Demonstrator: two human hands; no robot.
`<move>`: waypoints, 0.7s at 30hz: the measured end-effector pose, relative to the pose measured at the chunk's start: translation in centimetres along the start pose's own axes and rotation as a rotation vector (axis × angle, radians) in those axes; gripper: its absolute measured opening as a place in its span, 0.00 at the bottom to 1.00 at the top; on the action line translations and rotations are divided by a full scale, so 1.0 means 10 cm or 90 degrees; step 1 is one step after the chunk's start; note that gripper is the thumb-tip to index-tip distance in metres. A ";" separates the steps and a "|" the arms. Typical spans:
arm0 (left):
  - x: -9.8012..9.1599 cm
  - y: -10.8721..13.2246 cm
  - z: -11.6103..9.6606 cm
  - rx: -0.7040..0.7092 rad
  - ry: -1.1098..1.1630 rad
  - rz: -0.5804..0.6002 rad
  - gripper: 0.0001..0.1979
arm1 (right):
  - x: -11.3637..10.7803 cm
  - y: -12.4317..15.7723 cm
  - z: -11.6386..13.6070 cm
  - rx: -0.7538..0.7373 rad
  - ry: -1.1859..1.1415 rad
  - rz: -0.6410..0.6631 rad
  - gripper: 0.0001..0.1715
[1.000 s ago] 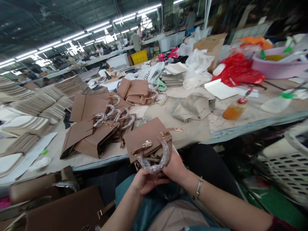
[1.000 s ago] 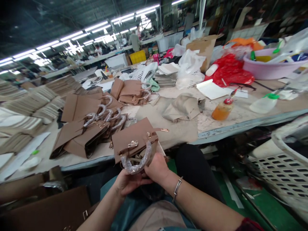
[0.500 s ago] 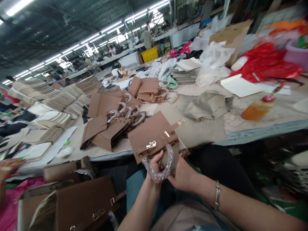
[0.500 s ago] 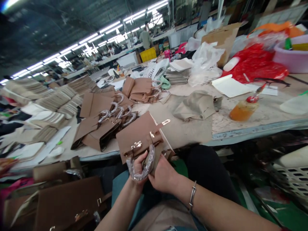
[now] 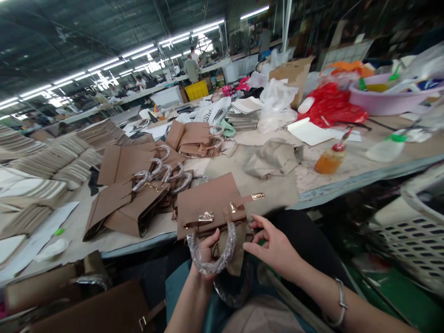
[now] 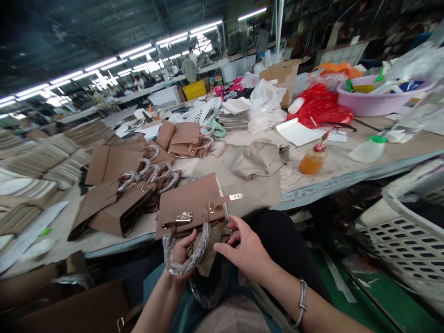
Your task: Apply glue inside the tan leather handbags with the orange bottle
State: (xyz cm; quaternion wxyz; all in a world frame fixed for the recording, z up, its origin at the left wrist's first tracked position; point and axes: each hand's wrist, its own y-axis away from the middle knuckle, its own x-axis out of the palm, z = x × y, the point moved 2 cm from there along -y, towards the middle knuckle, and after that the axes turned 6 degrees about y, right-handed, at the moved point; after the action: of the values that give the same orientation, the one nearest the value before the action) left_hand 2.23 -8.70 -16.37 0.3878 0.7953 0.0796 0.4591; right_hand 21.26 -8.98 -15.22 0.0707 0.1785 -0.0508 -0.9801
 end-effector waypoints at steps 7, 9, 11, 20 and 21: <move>-0.02 0.01 0.09 0.009 -0.002 -0.029 0.20 | 0.02 -0.40 -0.02 -0.031 -0.018 0.094 0.47; -0.06 0.00 0.09 -0.008 -0.016 0.000 0.19 | 0.05 -0.48 -0.03 -0.049 -0.087 0.147 0.47; -0.10 -0.03 0.09 -0.017 -0.029 0.028 0.18 | 0.10 -0.52 -0.04 -0.054 -0.161 0.216 0.45; -0.03 -0.02 0.06 0.037 -0.074 0.105 0.15 | 0.28 -0.61 -0.06 -0.003 -0.297 0.250 0.29; -0.01 -0.02 0.05 0.044 -0.083 0.102 0.16 | 0.29 -0.61 -0.06 -0.006 -0.297 0.242 0.29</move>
State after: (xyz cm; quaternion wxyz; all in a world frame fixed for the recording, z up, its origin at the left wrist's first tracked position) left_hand 2.60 -8.91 -16.73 0.3261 0.8404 0.0059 0.4328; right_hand 18.09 -3.44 -17.50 0.2403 -0.0647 -0.0935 -0.9640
